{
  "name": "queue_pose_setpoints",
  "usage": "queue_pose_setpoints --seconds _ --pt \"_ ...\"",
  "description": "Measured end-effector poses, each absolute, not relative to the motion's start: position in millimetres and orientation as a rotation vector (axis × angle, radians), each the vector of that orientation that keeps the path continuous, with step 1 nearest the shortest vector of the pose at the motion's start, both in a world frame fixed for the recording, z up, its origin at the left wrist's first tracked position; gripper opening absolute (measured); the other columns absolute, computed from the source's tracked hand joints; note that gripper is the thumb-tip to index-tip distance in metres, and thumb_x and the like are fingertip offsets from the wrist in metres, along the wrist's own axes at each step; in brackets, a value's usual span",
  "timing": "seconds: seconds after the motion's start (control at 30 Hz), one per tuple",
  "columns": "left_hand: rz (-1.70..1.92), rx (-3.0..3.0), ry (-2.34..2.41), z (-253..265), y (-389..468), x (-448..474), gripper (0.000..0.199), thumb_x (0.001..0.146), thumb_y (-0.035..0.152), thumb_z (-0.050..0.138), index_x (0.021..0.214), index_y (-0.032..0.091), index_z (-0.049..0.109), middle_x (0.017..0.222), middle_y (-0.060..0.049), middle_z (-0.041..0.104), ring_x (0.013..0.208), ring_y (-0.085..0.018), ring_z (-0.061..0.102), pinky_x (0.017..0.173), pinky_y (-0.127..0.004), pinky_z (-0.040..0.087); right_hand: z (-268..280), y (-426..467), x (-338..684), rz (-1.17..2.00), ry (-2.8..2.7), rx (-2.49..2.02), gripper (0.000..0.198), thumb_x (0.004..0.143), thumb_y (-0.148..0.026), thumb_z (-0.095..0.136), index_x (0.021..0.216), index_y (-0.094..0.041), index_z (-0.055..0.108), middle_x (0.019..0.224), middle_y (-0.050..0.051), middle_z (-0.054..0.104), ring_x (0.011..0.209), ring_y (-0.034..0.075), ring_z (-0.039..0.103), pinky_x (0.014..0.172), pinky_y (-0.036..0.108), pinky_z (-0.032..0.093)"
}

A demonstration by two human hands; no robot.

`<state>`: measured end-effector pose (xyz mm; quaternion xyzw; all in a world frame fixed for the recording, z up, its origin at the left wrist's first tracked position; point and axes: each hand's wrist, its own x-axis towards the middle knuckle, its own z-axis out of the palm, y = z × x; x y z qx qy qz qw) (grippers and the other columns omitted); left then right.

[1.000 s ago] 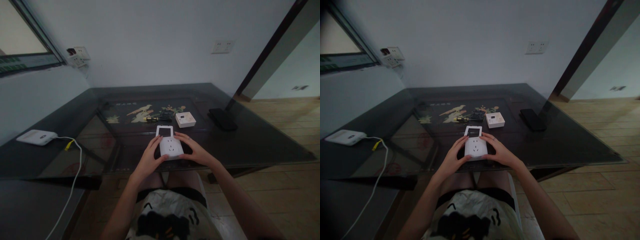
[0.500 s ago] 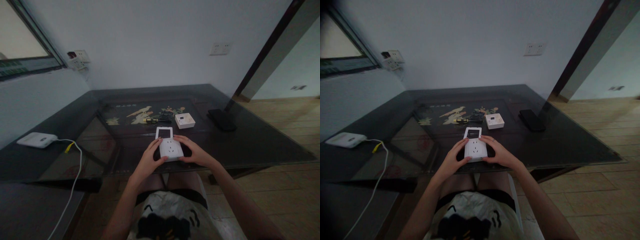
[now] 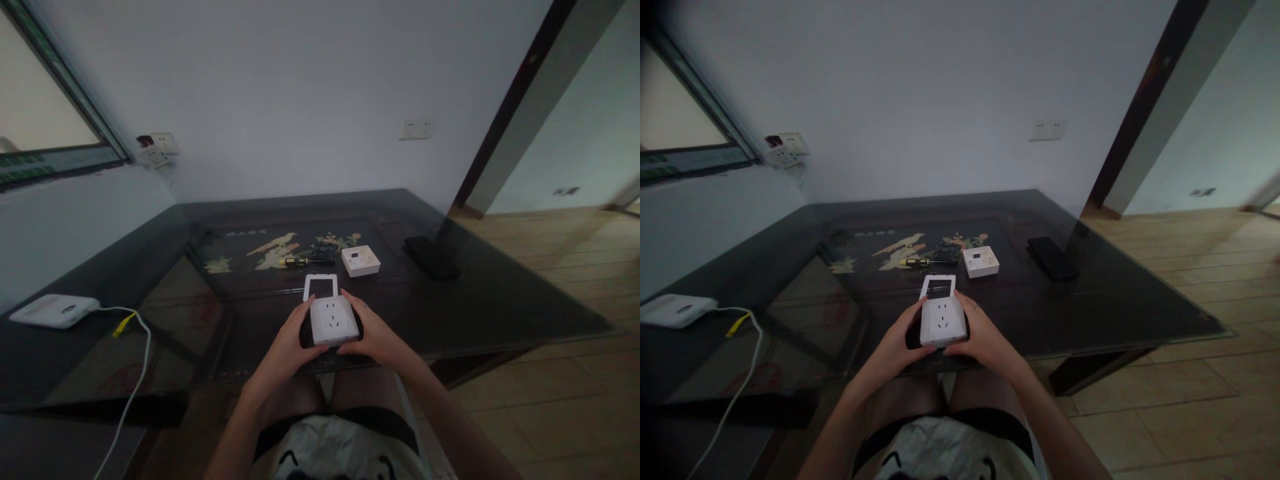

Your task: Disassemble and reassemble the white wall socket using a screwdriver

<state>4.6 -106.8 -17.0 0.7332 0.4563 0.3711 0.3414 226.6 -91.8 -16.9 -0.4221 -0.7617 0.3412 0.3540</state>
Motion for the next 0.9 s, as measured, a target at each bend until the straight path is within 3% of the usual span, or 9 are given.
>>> queue_pose_setpoints --seconds 0.23,0.47,0.63,0.73,0.9 --pt "1.002 1.869 1.203 -20.6 -107.4 5.6 0.09 0.066 0.021 0.076 0.143 0.024 0.03 0.148 -0.012 0.037 0.136 -0.029 0.036 0.113 -0.05 0.03 -21.5 -100.5 223.9 0.996 -1.761 -1.194 0.107 0.055 -0.022 0.084 0.146 -0.024 0.029 0.149 0.015 0.037 0.137 0.033 0.035 0.113 0.055 0.023" --pt "1.134 1.784 1.135 5.9 -107.4 27.1 0.085 0.068 0.029 0.076 0.141 0.025 0.033 0.147 -0.011 0.039 0.136 -0.03 0.038 0.104 -0.045 0.043 -6.0 -108.0 233.0 1.183 -1.478 -1.023 0.102 0.061 -0.028 0.081 0.148 -0.026 0.027 0.148 0.012 0.039 0.13 0.032 0.045 0.105 0.05 0.04" --pt "1.183 1.775 0.988 30.9 -86.4 59.7 0.085 0.069 0.03 0.075 0.142 0.022 0.032 0.149 -0.013 0.035 0.136 -0.029 0.037 0.101 -0.042 0.047 14.3 -95.2 263.1 1.053 -1.471 -0.992 0.1 0.065 -0.031 0.08 0.148 -0.024 0.026 0.149 0.012 0.038 0.134 0.03 0.041 0.107 0.046 0.04" --pt "1.193 1.925 0.935 40.9 -54.4 82.5 0.089 0.066 0.03 0.078 0.142 0.019 0.033 0.145 -0.015 0.039 0.133 -0.03 0.041 0.104 -0.045 0.043 28.7 -71.7 290.8 0.953 -1.494 -1.028 0.101 0.064 -0.029 0.081 0.148 -0.022 0.026 0.149 0.014 0.037 0.133 0.03 0.042 0.107 0.046 0.04" --pt "1.132 2.136 0.983 55.7 20.9 131.3 0.094 0.063 0.031 0.08 0.142 0.013 0.034 0.143 -0.02 0.041 0.132 -0.033 0.041 0.108 -0.048 0.036 48.5 -6.2 341.3 0.772 -1.554 -1.102 0.089 0.059 -0.026 0.083 0.138 -0.016 0.045 0.136 0.016 0.054 0.123 0.032 0.053 0.105 0.049 0.041"
